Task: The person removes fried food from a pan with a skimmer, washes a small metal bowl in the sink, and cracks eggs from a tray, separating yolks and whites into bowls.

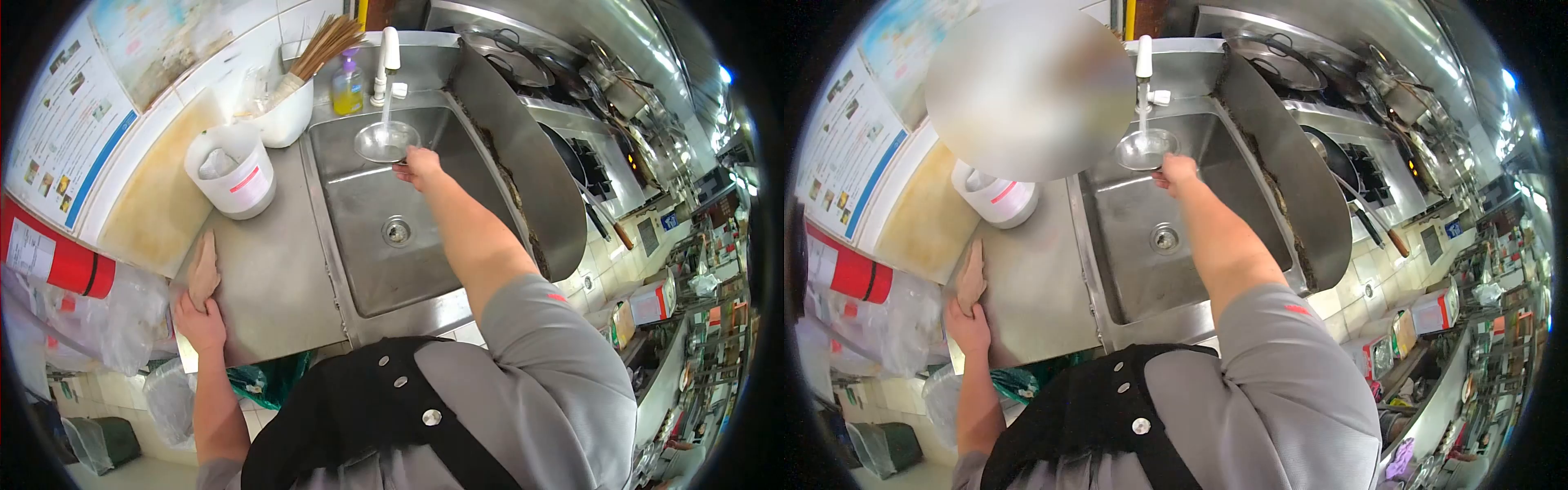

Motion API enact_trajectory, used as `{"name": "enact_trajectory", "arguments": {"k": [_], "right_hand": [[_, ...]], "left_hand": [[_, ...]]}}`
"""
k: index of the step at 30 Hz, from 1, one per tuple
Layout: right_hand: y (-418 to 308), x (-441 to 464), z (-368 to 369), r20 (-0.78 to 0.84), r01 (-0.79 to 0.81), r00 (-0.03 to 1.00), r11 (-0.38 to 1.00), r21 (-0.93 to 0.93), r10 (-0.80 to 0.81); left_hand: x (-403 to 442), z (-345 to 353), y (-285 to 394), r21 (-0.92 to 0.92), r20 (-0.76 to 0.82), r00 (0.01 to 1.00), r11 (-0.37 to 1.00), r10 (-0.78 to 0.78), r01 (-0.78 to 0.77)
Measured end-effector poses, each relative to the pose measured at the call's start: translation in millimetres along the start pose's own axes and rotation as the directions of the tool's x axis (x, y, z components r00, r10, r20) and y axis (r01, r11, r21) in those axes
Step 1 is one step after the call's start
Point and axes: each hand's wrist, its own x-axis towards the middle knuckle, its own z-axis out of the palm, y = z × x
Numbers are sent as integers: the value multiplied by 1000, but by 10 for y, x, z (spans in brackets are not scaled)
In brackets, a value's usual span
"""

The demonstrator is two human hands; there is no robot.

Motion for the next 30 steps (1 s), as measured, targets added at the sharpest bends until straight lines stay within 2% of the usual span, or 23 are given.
{"name": "enact_trajectory", "arguments": {"k": [5,8,11,13,16,19,20,25,27,30], "right_hand": [[66,3,96,-21,7,1000,996,92,-5],[137,129,-14,97,-78,993,988,134,65],[-74,-169,-147,18,-93,996,971,221,92],[-68,-27,-406,-30,2,999,920,392,11],[78,140,-766,-197,65,978,789,610,72],[465,91,-870,-219,53,974,878,477,60],[576,130,-870,-232,-11,966,918,396,112],[493,1,-497,-30,-47,998,999,9,47],[317,-120,-192,-116,17,993,997,79,-8],[202,19,75,-67,31,997,993,115,-23]], "left_hand": [[-6,31,-44,-15,-13,1000,1000,22,-22],[-16,67,-77,-7,-18,1000,1000,9,-10],[3,-10,-9,-54,29,1000,999,-5,7],[-1,8,-26,-18,-2,1000,999,27,-27],[-4,36,-77,-4,21,1000,1000,13,-12],[12,25,-50,-13,51,999,1000,-16,16],[11,14,-37,-23,51,999,1000,-17,19],[12,25,-66,-39,28,999,999,40,-38],[11,43,-85,-10,12,999,999,43,-43],[13,70,-112,-19,2,998,998,56,-56]]}}
